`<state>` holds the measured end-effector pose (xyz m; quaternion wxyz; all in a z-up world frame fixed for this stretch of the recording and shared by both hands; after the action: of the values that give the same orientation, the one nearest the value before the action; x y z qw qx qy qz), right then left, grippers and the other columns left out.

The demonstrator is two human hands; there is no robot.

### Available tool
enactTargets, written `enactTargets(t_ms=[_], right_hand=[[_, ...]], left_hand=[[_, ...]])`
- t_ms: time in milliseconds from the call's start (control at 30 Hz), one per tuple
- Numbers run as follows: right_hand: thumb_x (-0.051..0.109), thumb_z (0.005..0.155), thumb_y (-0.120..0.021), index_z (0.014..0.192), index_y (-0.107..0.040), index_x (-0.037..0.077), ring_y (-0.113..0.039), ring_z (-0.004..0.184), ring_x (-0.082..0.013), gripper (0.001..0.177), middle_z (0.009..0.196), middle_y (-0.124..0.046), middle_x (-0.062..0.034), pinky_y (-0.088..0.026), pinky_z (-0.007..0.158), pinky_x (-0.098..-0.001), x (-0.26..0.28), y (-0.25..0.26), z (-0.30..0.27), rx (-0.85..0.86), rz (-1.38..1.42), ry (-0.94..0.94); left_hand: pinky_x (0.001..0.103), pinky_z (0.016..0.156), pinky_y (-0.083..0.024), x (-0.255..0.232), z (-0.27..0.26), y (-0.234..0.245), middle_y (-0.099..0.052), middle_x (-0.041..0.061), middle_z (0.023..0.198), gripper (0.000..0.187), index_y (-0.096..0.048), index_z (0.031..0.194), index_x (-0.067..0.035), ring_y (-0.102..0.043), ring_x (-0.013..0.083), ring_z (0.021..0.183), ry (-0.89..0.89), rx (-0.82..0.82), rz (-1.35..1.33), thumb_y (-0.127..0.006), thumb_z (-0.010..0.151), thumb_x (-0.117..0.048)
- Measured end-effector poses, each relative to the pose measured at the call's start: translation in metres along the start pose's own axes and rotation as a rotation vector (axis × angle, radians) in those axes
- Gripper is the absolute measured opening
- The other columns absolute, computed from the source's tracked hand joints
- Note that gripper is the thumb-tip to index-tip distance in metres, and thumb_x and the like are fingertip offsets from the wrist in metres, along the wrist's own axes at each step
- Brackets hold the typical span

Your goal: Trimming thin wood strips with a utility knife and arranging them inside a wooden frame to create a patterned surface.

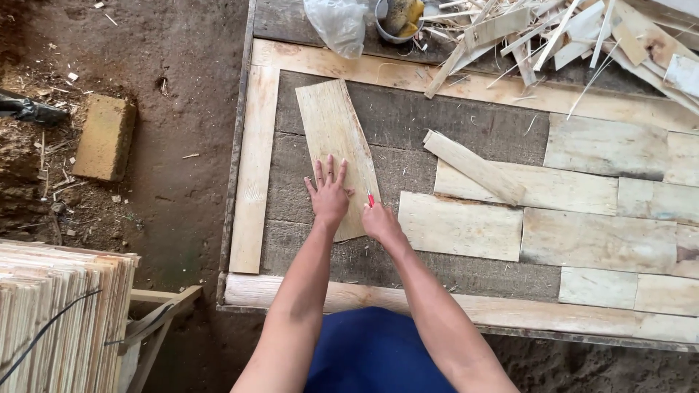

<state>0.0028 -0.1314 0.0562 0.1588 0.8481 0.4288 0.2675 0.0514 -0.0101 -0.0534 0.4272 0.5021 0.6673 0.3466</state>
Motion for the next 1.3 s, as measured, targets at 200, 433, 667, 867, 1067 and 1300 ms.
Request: enactTargets(t_ms=[200,433,667,867,1067,1300], right_hand=[[0.045,0.098,-0.030,0.132,-0.063,-0.003,-0.063,0.125,-0.0434,0.068,0.129,-0.067,-0.0290,-0.052,0.102,-0.0553,-0.030,-0.015,0.000,0.007,-0.016,-0.028],[0.042,0.100,-0.031,0.137,-0.056,-0.006,-0.060,0.128,-0.0484,0.066,0.133,-0.063,-0.0341,-0.049,0.105,-0.0577,-0.045,-0.034,-0.020,0.056,0.043,-0.058],[0.042,0.102,-0.029,0.135,-0.055,-0.006,-0.059,0.129,-0.0501,0.064,0.132,-0.063,-0.0345,-0.049,0.105,-0.0588,-0.055,-0.042,-0.040,0.052,0.041,-0.058],[0.042,0.102,-0.031,0.130,-0.059,-0.006,-0.061,0.126,-0.0495,0.063,0.129,-0.065,-0.0344,-0.049,0.104,-0.0577,-0.071,-0.042,-0.042,0.023,0.030,-0.050],[0.044,0.101,-0.031,0.130,-0.059,-0.005,-0.061,0.127,-0.0472,0.063,0.129,-0.066,-0.0326,-0.050,0.105,-0.0564,-0.084,-0.048,-0.048,0.029,0.022,-0.078],[0.045,0.093,-0.055,0.096,-0.071,-0.001,-0.070,0.053,-0.0288,0.049,0.069,-0.072,-0.0175,-0.059,0.062,-0.0401,-0.102,-0.033,-0.057,0.076,0.103,-0.092]], left_hand=[[0.070,0.121,-0.012,0.000,0.002,-0.003,-0.002,-0.003,0.174,0.082,-0.015,0.164,-0.040,0.004,0.0319,0.159,-0.002,0.010,-0.007,-0.061,0.096,-0.048],[0.071,0.121,-0.009,0.002,0.005,-0.011,0.001,-0.003,0.174,0.080,-0.012,0.164,-0.040,0.008,0.0317,0.159,0.002,0.044,-0.010,-0.058,0.098,-0.049],[0.071,0.121,-0.008,0.003,0.003,-0.010,0.002,-0.004,0.174,0.079,-0.012,0.164,-0.039,0.009,0.0313,0.158,-0.003,0.050,-0.019,-0.057,0.099,-0.049],[0.070,0.121,-0.008,0.004,0.005,-0.011,0.002,-0.004,0.174,0.080,-0.012,0.164,-0.039,0.008,0.0311,0.158,-0.010,0.032,-0.029,-0.057,0.099,-0.049],[0.070,0.121,-0.008,0.004,0.008,-0.013,0.002,-0.003,0.174,0.079,-0.013,0.164,-0.039,0.008,0.0315,0.158,-0.012,0.032,-0.032,-0.057,0.099,-0.049],[0.070,0.122,-0.008,0.007,0.011,-0.017,0.003,-0.004,0.174,0.081,-0.014,0.164,-0.039,0.008,0.0316,0.158,-0.016,0.031,-0.075,-0.059,0.098,-0.049]])
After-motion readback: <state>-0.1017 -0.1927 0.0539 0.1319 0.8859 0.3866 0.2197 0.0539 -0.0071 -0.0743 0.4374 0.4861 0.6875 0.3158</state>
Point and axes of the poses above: each hand's wrist, its own z-axis towards the middle knuckle, its own y-axis out of the back of the hand, x = y × z, the point moved 6 cm from there along z, towards the middle knuckle
